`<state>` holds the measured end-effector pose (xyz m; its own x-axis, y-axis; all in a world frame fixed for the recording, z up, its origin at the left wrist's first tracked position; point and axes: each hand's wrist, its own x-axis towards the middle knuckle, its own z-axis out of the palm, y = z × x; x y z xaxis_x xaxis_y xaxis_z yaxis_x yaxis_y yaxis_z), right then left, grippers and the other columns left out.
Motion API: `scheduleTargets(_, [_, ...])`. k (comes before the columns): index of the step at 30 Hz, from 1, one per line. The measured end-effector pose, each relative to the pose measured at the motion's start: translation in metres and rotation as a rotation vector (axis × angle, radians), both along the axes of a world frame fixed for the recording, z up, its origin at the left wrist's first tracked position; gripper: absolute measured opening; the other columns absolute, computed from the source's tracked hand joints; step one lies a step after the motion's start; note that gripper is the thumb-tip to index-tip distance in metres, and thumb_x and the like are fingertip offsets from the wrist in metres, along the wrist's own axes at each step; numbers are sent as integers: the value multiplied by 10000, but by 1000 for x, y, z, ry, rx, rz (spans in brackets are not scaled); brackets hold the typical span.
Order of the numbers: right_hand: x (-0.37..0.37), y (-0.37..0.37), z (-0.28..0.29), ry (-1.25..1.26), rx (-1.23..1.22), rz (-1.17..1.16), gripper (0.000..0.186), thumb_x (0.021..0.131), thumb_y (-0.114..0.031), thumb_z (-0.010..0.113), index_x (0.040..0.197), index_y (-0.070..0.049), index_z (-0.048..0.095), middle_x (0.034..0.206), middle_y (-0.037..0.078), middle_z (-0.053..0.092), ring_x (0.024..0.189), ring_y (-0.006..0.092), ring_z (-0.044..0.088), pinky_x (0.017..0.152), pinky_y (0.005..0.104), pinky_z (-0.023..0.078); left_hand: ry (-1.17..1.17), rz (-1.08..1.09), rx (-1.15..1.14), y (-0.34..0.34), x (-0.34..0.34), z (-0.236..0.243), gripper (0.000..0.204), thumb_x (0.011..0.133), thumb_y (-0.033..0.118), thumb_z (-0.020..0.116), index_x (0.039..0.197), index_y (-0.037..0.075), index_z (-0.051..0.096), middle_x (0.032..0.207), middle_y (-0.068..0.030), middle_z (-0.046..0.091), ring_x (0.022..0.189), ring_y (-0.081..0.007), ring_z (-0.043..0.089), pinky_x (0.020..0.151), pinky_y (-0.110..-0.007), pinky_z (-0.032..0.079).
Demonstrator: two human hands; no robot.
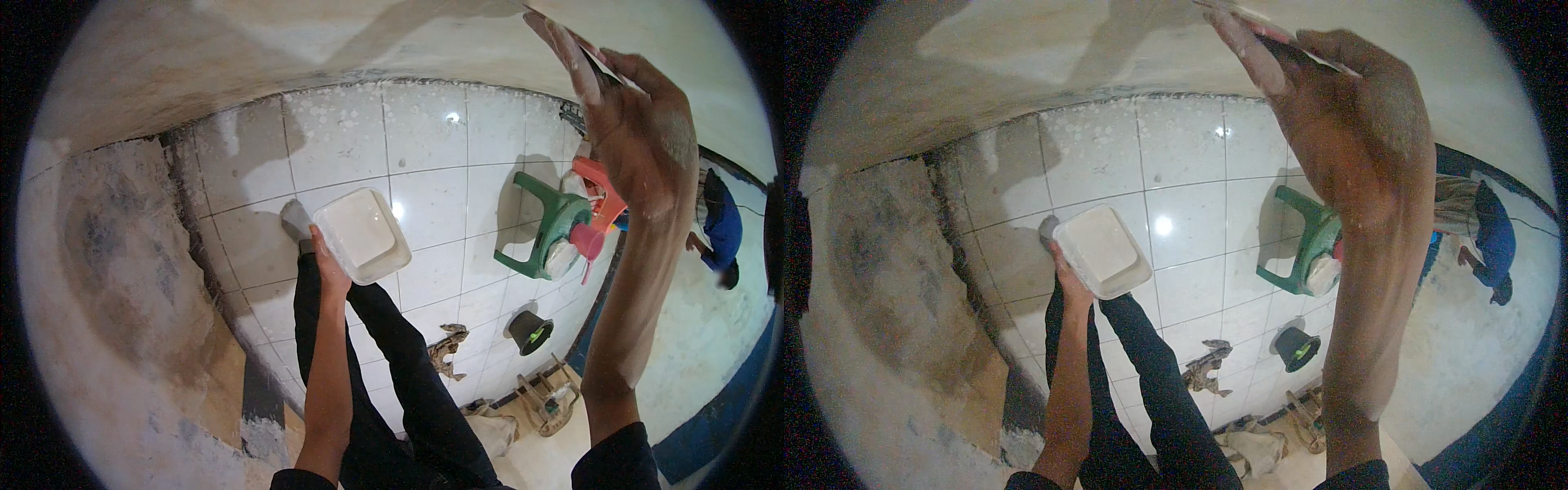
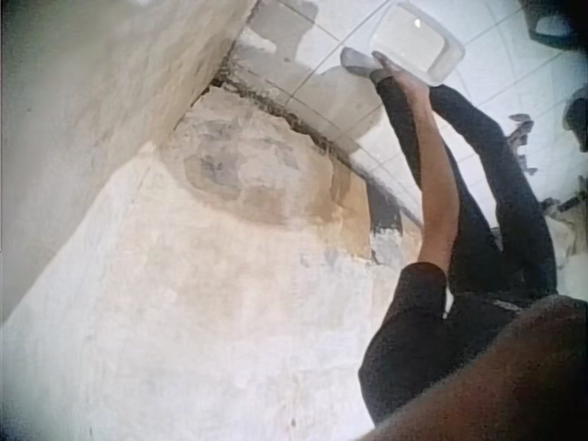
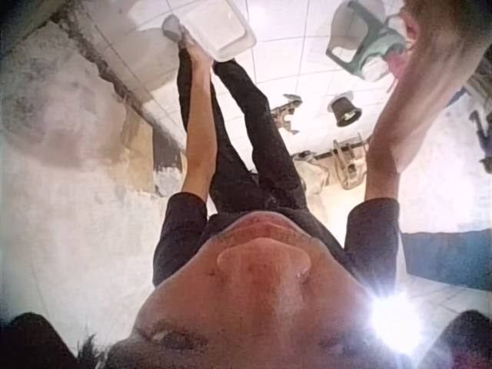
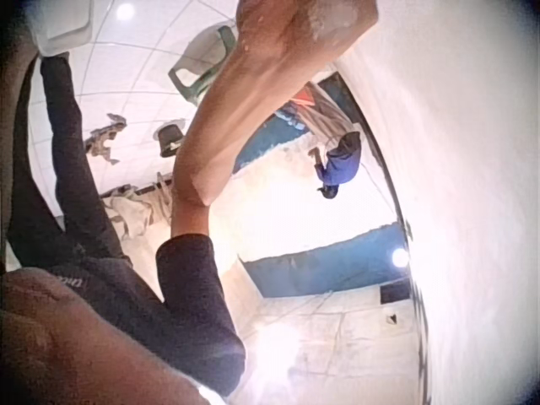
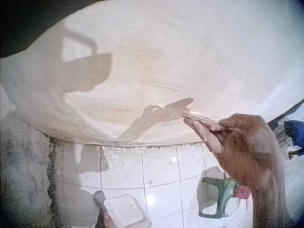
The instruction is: The person applies a white plaster or filler material to a wall using a handheld spreader tool, frequently picking up more material from a white container.
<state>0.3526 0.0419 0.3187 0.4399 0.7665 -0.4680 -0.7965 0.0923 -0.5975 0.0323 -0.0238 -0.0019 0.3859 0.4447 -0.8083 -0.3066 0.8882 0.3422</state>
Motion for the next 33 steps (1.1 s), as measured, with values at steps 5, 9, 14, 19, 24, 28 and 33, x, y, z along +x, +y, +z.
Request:
scheduleTargets(5, [-24,-26,-26,-110,-41,-29,455,919,5,410,1325,187,315,1363,333,417,1284,356,459,1136,438,362,-28,9,2,1,-3,2,726,957,632,337,1424,77,370,1410,-119,450,1287,-276,449,1078,-423,369])
scheduleTargets(9, [-36,-40,-89,-13,-181,-178,376,894,-13,485,1232,146,442,1272,263,537,1203,347,527,1079,480,408,-36,28,-20,5,3,10,671,975,598,328,1424,102,377,1415,-113,451,1292,-282,450,1084,-439,373])
scheduleTargets(14, [-31,-31,-156,43,-104,-224,285,878,1,507,1135,123,514,1180,233,576,1109,334,576,1023,467,465,0,-37,54,8,5,18,750,950,650,337,1400,52,387,1372,-121,479,1267,-258,474,1063,-401,390])
scheduleTargets(19, [-7,-3,-155,-125,-93,-149,212,886,28,458,1047,153,515,1140,267,571,1117,367,569,1041,473,474,-9,-35,51,5,3,11,764,942,661,345,1401,51,387,1361,-120,487,1262,-256,479,1065,-397,387])
scheduleTargets(24, [-3,11,-131,-158,-120,-119,240,900,11,440,1033,186,538,1125,272,584,1095,340,579,1026,406,484,2,3,-9,1,-3,0,701,956,622,356,1415,93,389,1395,-117,467,1275,-298,464,1070,-449,384])
scheduleTargets(28, [-6,12,-126,-208,-187,-123,262,909,-25,459,1024,176,582,1101,242,620,1056,312,605,1001,382,500,9,-21,34,-1,-2,-4,723,946,638,363,1418,90,385,1393,-122,470,1278,-301,462,1069,-449,384])
scheduleTargets(33, [-1,12,-114,-234,-117,-126,258,917,-42,471,1021,167,581,1092,252,616,1052,331,610,1008,405,502,-50,-20,39,1,1,-2,725,942,644,362,1420,99,386,1388,-109,476,1278,-293,463,1067,-450,386])
